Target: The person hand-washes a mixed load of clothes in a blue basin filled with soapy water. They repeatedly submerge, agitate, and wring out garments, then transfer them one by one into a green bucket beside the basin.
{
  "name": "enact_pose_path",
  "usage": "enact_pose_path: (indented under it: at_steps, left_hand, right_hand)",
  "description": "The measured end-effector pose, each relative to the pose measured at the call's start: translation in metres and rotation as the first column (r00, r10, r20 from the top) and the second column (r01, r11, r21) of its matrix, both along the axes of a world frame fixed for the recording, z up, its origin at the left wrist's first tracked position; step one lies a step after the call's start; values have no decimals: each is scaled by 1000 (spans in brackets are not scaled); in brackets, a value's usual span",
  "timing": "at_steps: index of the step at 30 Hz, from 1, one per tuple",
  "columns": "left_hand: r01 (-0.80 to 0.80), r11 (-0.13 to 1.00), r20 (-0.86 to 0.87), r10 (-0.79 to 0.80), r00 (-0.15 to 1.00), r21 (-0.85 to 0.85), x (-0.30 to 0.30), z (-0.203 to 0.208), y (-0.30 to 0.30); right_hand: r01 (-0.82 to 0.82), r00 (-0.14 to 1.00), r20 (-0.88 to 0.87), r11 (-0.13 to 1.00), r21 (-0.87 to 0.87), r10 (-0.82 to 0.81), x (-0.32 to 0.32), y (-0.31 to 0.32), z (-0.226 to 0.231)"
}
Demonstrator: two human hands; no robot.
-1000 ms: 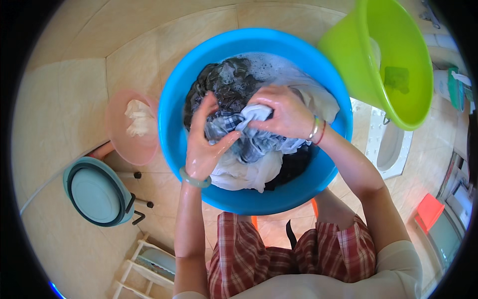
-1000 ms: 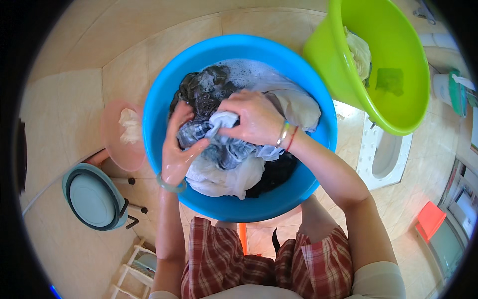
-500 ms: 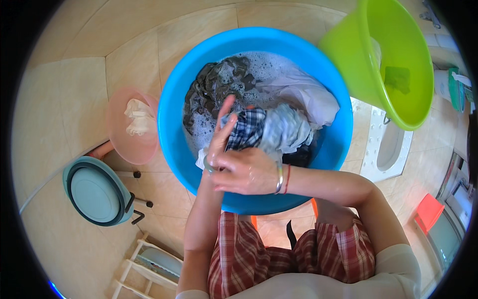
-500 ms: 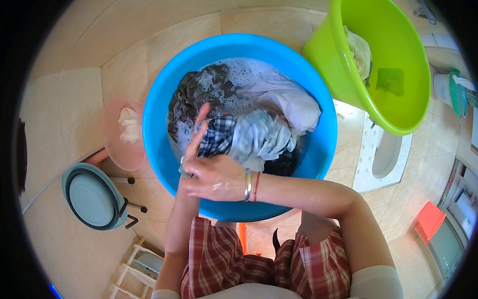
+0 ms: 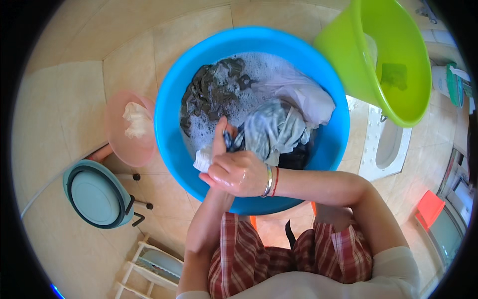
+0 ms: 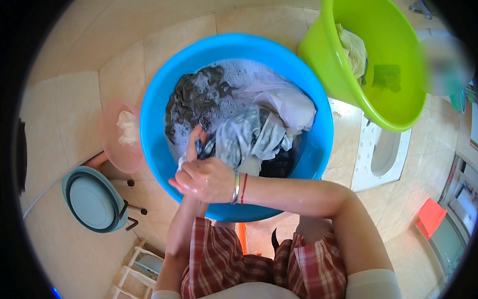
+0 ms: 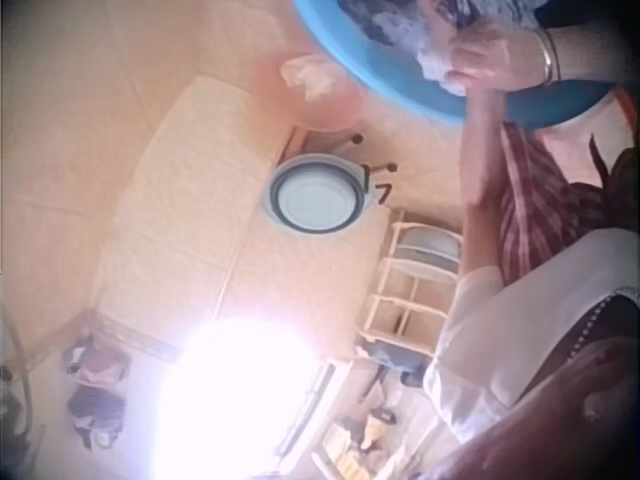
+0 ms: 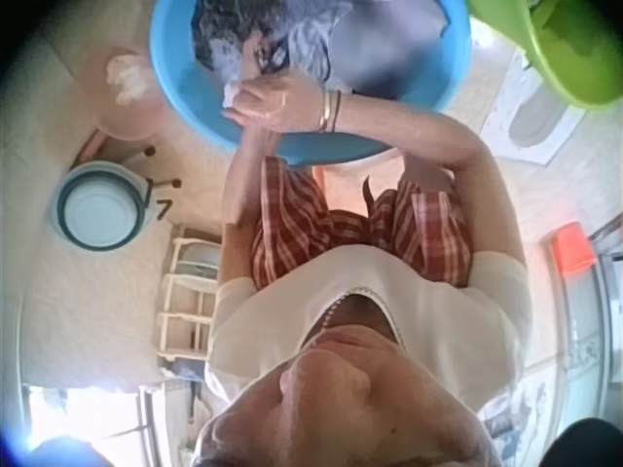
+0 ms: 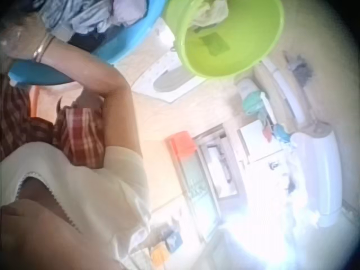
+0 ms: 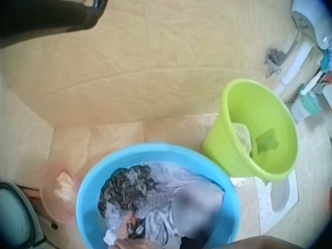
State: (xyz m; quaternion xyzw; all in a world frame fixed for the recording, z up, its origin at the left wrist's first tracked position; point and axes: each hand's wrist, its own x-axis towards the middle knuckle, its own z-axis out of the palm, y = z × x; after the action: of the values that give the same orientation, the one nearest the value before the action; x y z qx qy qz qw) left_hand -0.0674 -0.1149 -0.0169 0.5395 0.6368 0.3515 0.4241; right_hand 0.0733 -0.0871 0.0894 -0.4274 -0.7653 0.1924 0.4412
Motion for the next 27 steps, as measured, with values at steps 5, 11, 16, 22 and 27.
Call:
enact_pose_path:
  at_steps: [5, 11, 16, 22, 27]
  left_hand:
    - [-109, 716, 488, 570, 661, -690, 56, 121, 34]
    - [475, 863, 363, -393, 845, -172, 27, 166, 61]
    - [159, 943, 334, -55, 941, -292, 18, 206, 59]
    - [400, 860, 787, -474, 395, 316, 27, 239, 79]
    - [394, 835, 857, -482, 183, 385, 28, 269, 79]
  right_hand:
    - [359, 930, 176, 901, -243, -323, 50, 43, -34]
    - [-479, 656, -745, 698, -532, -118, 62, 30, 38]
    - [-209, 693, -610, 703, -679, -383, 101, 42, 17]
    - [-266, 731, -533, 540, -798, -426, 122, 15, -70]
    - [-589, 514, -650, 321, -742, -560, 98, 15, -68]
